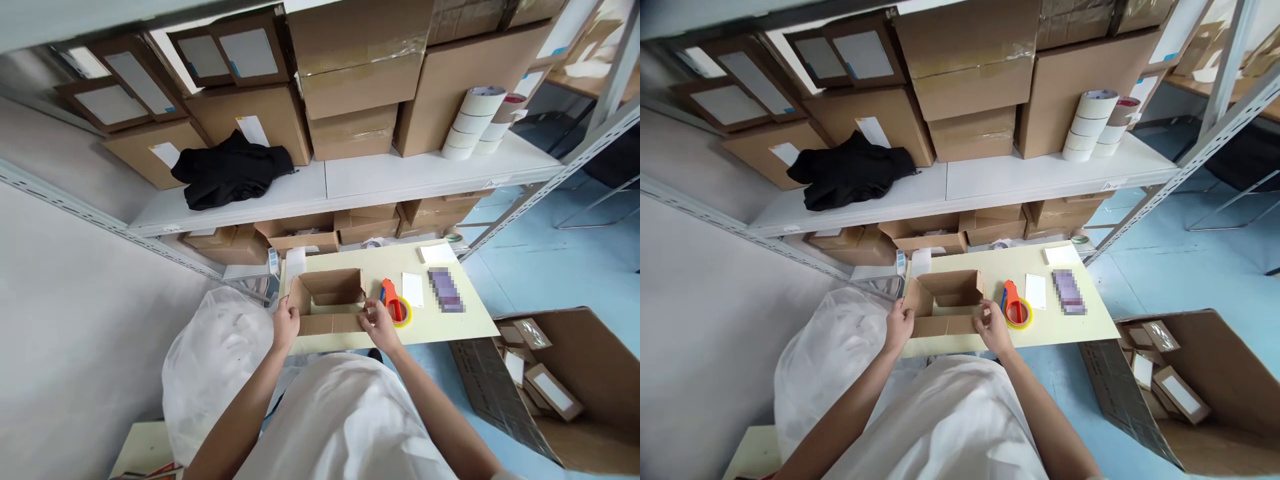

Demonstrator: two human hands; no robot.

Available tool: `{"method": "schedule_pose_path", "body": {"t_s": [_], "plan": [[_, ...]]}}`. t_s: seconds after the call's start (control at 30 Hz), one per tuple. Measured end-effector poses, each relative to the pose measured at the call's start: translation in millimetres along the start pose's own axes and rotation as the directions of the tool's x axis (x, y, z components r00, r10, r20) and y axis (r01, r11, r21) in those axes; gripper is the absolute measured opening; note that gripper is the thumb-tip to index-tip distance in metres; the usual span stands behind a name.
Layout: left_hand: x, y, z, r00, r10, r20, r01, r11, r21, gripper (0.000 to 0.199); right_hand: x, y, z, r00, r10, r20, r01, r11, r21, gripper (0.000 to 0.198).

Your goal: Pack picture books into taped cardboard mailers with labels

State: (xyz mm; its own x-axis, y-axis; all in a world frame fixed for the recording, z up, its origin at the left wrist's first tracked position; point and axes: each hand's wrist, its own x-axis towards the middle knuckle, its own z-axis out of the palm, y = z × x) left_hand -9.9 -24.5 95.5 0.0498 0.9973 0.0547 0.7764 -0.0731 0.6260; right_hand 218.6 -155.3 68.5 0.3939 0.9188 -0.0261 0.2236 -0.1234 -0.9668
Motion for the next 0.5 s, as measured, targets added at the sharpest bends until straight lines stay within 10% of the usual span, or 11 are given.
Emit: {"method": "schedule_pose_path", "body": {"t_s": [0.13,0.27,0.5], "plan": [[-3.4,-4.7,2.2,0.998,0.044,0.045,-0.045,0.999,0.022,0.047,9.0,-6.6,-14.4,0.995,-0.049,-0.082,0.025,0.962,-0.272,0.068],[-6.4,-4.4,3.1,0.960,0.213,0.182,-0.201,0.976,-0.085,0.052,23.4,-13.9,-21.3,0.972,-0.179,0.155,0.230,0.872,-0.433,0.064],[4.0,-16.2,-17.9,0.665,0.464,0.585,-0.508,0.856,-0.102,0.082,35.0,-6.1,-38.8,0.825,-0.180,0.536,0.472,0.742,-0.476,0.074]]}}
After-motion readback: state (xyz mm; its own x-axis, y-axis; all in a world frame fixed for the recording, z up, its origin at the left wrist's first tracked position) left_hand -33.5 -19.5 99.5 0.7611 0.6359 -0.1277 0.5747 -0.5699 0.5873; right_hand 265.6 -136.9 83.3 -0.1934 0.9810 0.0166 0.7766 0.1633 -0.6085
